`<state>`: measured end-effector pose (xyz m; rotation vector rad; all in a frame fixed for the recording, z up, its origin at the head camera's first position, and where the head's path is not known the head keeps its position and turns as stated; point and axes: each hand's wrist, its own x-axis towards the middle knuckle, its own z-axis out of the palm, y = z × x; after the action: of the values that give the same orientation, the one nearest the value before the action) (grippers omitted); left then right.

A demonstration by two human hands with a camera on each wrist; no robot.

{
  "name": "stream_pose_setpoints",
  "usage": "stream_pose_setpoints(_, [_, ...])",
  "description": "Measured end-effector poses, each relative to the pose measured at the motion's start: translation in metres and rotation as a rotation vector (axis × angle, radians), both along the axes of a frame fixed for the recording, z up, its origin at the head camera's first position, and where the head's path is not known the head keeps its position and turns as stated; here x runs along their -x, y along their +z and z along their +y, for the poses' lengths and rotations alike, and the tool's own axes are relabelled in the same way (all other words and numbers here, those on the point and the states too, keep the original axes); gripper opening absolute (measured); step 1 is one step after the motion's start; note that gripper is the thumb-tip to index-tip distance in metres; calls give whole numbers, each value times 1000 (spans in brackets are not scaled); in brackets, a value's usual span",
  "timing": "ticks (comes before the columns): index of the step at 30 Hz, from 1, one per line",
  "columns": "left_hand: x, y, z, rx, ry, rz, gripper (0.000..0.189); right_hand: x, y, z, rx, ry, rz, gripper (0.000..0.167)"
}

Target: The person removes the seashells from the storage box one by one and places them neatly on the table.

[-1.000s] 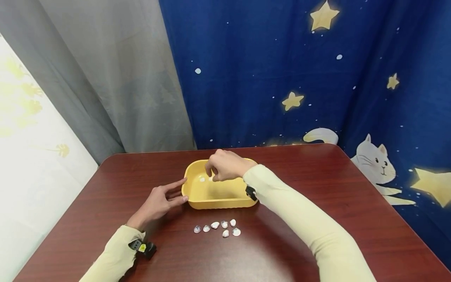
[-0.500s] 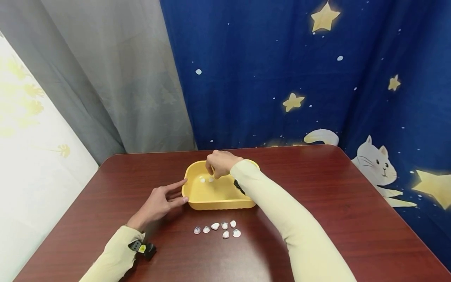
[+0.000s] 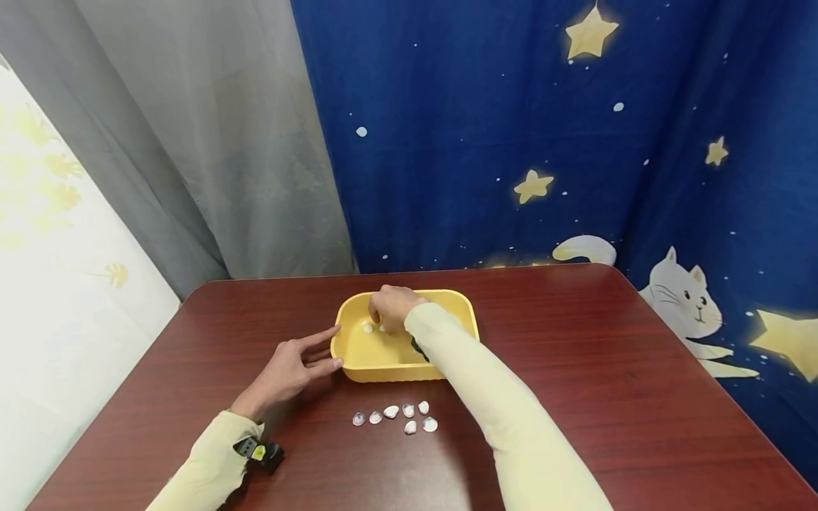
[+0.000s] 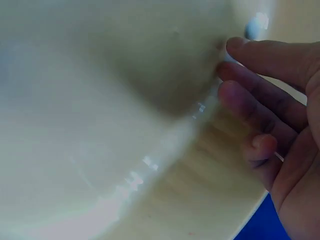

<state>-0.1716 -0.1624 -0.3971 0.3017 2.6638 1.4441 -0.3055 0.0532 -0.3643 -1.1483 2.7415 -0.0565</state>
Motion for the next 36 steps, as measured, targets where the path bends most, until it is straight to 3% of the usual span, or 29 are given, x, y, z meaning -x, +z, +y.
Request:
stream_pose_setpoints(10, [0, 1, -1, 9, -3, 13, 71, 4, -8, -3, -19, 1, 10, 11])
stream_pose_setpoints(20, [-2, 2, 0, 4, 3, -2, 71, 3, -9, -2, -30, 22, 44, 29])
stream_pose_setpoints(36, [-3, 2, 0, 20, 8, 3, 70, -3, -5, 7, -58, 6, -36, 35])
